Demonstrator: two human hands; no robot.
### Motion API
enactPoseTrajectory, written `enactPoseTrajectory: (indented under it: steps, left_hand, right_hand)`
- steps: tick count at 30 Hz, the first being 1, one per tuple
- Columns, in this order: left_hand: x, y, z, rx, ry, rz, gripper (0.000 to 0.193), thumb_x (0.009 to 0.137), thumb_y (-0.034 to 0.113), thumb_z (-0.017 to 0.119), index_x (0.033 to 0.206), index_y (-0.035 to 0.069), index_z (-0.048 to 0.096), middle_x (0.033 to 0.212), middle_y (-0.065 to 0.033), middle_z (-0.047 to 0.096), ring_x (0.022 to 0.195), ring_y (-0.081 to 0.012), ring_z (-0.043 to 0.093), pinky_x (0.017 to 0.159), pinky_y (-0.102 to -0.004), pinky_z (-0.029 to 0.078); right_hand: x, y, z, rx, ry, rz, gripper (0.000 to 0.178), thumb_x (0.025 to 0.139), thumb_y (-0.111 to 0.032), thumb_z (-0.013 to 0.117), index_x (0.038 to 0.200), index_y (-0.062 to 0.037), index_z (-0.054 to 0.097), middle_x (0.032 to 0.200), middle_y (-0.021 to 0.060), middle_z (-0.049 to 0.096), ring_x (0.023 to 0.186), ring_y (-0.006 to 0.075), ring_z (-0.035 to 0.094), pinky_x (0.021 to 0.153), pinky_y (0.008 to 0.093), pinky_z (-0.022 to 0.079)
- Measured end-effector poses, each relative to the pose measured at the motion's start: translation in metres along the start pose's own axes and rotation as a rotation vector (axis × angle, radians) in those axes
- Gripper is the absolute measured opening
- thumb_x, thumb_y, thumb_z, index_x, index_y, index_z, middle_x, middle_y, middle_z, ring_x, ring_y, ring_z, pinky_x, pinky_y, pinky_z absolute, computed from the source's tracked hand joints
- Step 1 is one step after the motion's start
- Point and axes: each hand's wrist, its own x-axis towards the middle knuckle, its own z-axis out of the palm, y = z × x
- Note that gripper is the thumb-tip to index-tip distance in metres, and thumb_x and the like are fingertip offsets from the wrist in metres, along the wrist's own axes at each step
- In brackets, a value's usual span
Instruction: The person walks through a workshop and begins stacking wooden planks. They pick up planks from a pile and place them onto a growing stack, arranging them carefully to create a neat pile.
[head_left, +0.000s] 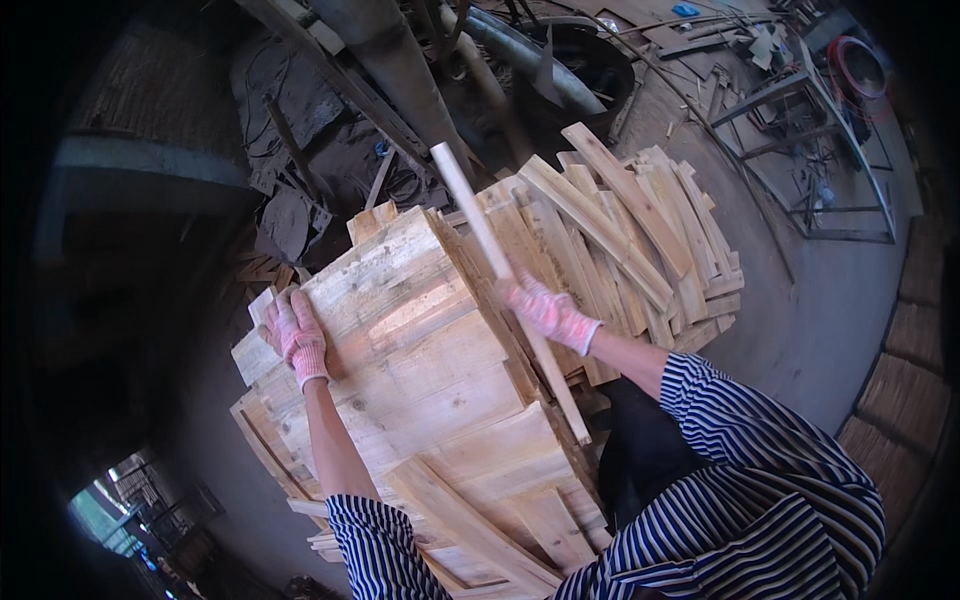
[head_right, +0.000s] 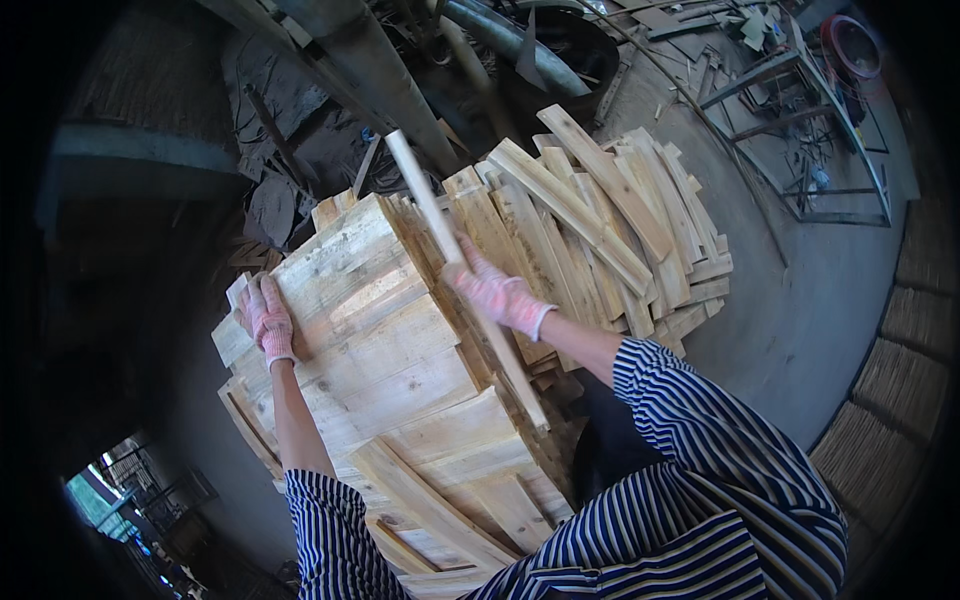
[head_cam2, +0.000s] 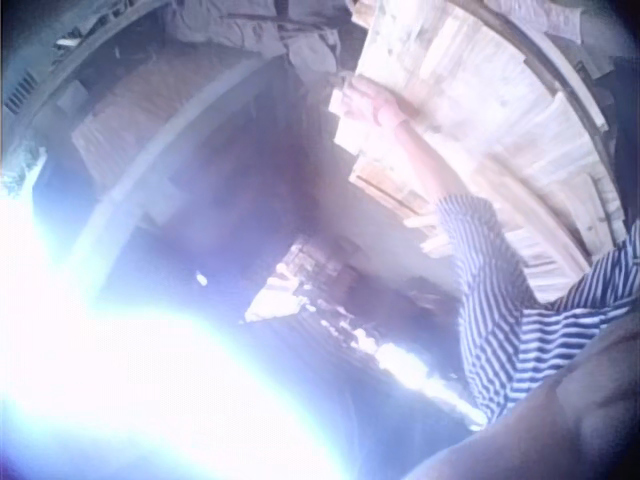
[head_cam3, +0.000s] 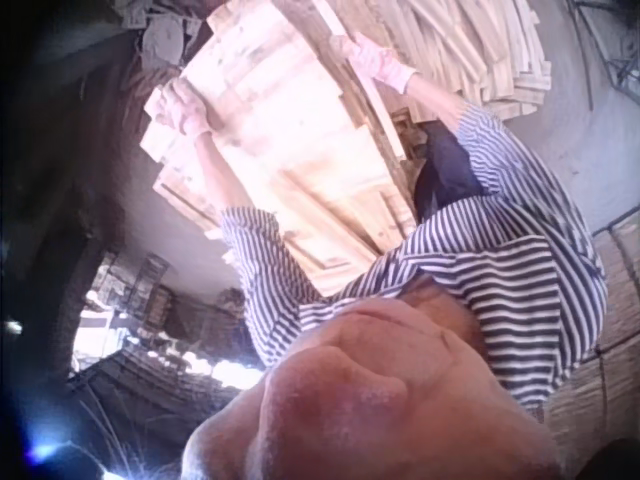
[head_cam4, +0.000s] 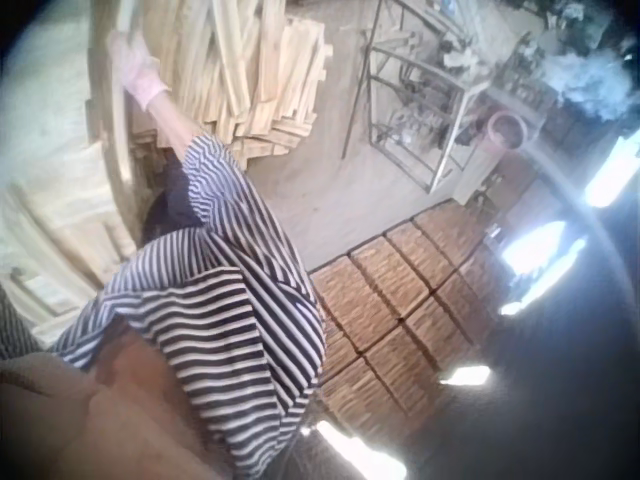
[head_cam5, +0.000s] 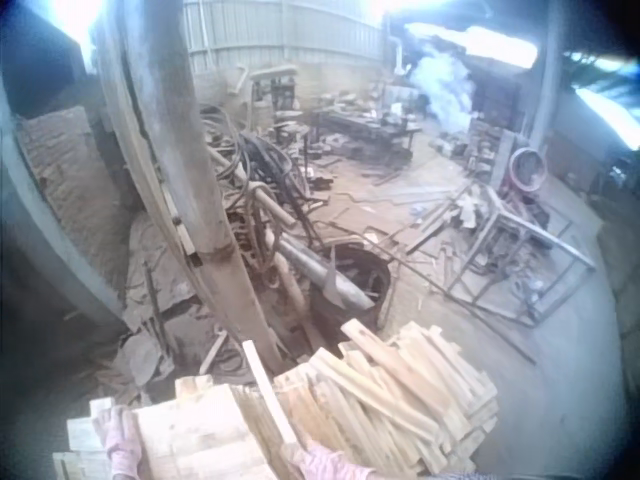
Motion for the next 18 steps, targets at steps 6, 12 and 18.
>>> enactPoseTrajectory:
  steps: [6,12,18]
  left_hand:
    - [0.007,-0.029,0.022,0.123,0.125,0.092,0.046,0.105,0.046,0.041,0.129,0.014,0.064,0.138,-0.0131,0.059,0.135,-0.033,0.046,0.116,-0.0553,0.026]
    - [0.015,0.004,0.019,0.139,0.164,0.166,0.05,0.104,0.049,0.038,0.142,0.023,0.057,0.149,-0.0132,0.052,0.141,-0.0358,0.041,0.115,-0.0554,0.03]
    - [-0.071,-0.052,0.002,0.06,-0.05,-0.089,0.081,0.101,0.07,0.029,0.162,0.016,0.032,0.167,-0.0146,0.03,0.153,-0.0384,0.027,0.122,-0.0571,0.018]
  right_hand:
    - [-0.005,-0.017,0.005,-0.208,0.116,0.022,0.091,0.097,-0.051,0.057,0.165,-0.0106,0.012,0.113,0.0108,0.054,0.099,0.0227,0.055,0.089,0.0329,0.052]
    - [0.004,-0.011,-0.006,-0.433,0.045,-0.029,0.088,0.098,-0.051,0.052,0.165,-0.0112,0.012,0.131,0.0145,0.056,0.118,0.0272,0.055,0.102,0.0308,0.043]
    - [-0.064,0.034,0.006,0.354,0.063,0.101,0.096,0.099,-0.06,0.056,0.165,-0.009,0.008,0.143,0.0144,0.047,0.128,0.0241,0.048,0.108,0.0292,0.038]
